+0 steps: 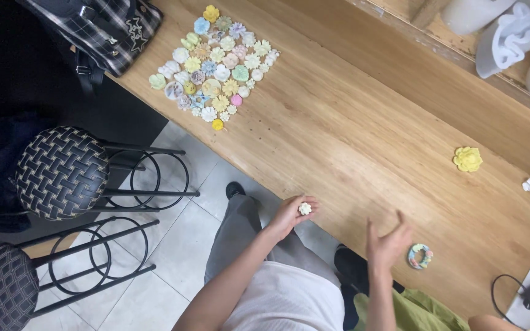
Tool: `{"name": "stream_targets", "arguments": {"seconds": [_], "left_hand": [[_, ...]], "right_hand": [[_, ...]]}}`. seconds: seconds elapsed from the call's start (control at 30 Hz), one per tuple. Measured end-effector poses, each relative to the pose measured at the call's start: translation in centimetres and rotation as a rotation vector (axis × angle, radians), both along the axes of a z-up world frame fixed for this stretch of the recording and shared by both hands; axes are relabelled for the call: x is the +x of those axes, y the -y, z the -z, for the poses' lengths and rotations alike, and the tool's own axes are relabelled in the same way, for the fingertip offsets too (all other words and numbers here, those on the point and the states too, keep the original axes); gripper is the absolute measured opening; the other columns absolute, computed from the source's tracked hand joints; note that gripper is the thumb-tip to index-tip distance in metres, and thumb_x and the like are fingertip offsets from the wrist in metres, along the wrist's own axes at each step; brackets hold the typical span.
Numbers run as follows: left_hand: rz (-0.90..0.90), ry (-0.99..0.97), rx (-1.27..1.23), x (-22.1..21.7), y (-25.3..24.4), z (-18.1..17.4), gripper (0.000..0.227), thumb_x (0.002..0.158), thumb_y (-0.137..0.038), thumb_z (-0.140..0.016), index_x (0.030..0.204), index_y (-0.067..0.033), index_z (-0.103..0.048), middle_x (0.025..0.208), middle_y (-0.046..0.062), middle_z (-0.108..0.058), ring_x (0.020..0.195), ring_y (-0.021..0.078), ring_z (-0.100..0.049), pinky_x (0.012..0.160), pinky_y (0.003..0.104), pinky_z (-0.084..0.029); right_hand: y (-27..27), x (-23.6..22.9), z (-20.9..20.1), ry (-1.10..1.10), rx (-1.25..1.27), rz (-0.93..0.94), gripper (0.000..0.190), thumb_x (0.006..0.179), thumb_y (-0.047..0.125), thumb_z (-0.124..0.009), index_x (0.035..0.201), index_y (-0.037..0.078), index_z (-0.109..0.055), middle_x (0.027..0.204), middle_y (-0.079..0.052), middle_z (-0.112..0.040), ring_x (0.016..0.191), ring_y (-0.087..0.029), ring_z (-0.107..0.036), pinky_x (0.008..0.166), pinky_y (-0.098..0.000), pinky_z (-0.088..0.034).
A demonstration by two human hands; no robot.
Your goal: Organizing and arranging small decorative flowers on a wooden table.
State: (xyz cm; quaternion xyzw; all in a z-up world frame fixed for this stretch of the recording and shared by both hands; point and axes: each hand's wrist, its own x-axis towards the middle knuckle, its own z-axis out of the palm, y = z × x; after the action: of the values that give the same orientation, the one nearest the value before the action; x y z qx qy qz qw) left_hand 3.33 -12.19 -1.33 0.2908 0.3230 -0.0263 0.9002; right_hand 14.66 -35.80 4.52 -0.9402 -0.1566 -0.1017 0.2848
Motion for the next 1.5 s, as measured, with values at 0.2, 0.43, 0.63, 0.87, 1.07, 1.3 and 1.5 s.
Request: {"name": "stream_targets", "arguments": {"seconds": [0.2, 0.43, 0.63, 0.87, 1.07, 1.3, 1.5], "left_hand": [[-0.045, -0.026, 0.026, -2.0, -2.3, 1.0, 0.037, 0.104, -0.025, -0.051, 0.121, 0.0032, -0.067, 0.119, 0.018, -0.073, 0.109, 0.0246, -0.072, 0.101, 0.038, -0.057], [-0.002, -0.118, -0.003, -4.7, -4.5, 0.8, 0.038, 0.106, -0.028, -0.048, 0.125, 0.0018, -0.063, 0.124, 0.019, -0.072, 0.116, 0.0259, -0.070, 0.102, 0.037, -0.055], [-0.065, -0.172, 0.032, -7.0, -6.3, 0.7, 0.038, 0.105, -0.028, -0.048, 0.124, 0.0007, -0.064, 0.125, 0.018, -0.071, 0.118, 0.0282, -0.069, 0.103, 0.038, -0.056], [-0.137, -0.199, 0.024, -11.0, -10.5, 2.1, 0.034, 0.104, -0.029, -0.051, 0.123, -0.0026, -0.061, 0.125, 0.017, -0.072, 0.120, 0.0261, -0.069, 0.102, 0.037, -0.055], [-0.150, -0.197, -0.025, -14.5, -16.4, 4.5, 0.034, 0.104, -0.028, -0.051, 0.125, -0.0034, -0.060, 0.126, 0.017, -0.072, 0.121, 0.0260, -0.068, 0.104, 0.038, -0.054], [-0.102, -0.194, -0.137, -17.0, -29.2, 6.2, 0.035, 0.101, -0.030, -0.054, 0.125, -0.0046, -0.060, 0.130, 0.016, -0.070, 0.121, 0.0253, -0.068, 0.105, 0.037, -0.053], [-0.018, -0.089, -0.022, -20.2, -42.6, 4.4, 0.035, 0.100, -0.029, -0.059, 0.123, -0.0036, -0.062, 0.127, 0.015, -0.072, 0.120, 0.0248, -0.069, 0.103, 0.036, -0.053]], "right_hand": [[10.6, 1.6, 10.5, 0.000, -0.069, 0.425, 0.102, 0.070, 0.025, -0.098, 0.150, -0.005, -0.043, 0.138, -0.028, -0.054, 0.127, -0.045, -0.053, 0.108, -0.0512, -0.042], [12.0, 0.7, 13.0, -0.081, 0.418, 0.620, 0.095, 0.073, 0.028, -0.091, 0.151, 0.001, -0.043, 0.150, -0.021, -0.049, 0.132, -0.036, -0.054, 0.097, -0.0415, -0.055], [12.8, 0.6, 14.5, -0.032, 0.316, 0.608, 0.078, 0.081, 0.020, -0.093, 0.147, 0.003, -0.054, 0.144, -0.017, -0.063, 0.133, -0.033, -0.058, 0.115, -0.0438, -0.044], [3.3, -1.6, 9.7, -0.062, 0.413, 0.386, 0.075, 0.084, 0.028, -0.091, 0.142, 0.003, -0.050, 0.133, -0.015, -0.054, 0.125, -0.031, -0.056, 0.103, -0.0439, -0.050], [-11.5, -6.0, 4.3, -0.090, 0.100, 0.029, 0.071, 0.082, 0.026, -0.090, 0.138, 0.002, -0.055, 0.123, -0.018, -0.064, 0.118, -0.036, -0.057, 0.102, -0.0487, -0.045], [-34.5, -10.8, 1.5, -0.034, 0.152, -0.357, 0.065, 0.071, 0.021, -0.089, 0.128, 0.006, -0.060, 0.121, -0.013, -0.068, 0.112, -0.035, -0.059, 0.096, -0.0461, -0.049], [-50.9, -14.5, 3.0, -0.071, 0.049, -0.527, 0.068, 0.070, 0.024, -0.088, 0.129, 0.008, -0.059, 0.115, -0.012, -0.068, 0.111, -0.035, -0.061, 0.097, -0.0463, -0.050]]}}
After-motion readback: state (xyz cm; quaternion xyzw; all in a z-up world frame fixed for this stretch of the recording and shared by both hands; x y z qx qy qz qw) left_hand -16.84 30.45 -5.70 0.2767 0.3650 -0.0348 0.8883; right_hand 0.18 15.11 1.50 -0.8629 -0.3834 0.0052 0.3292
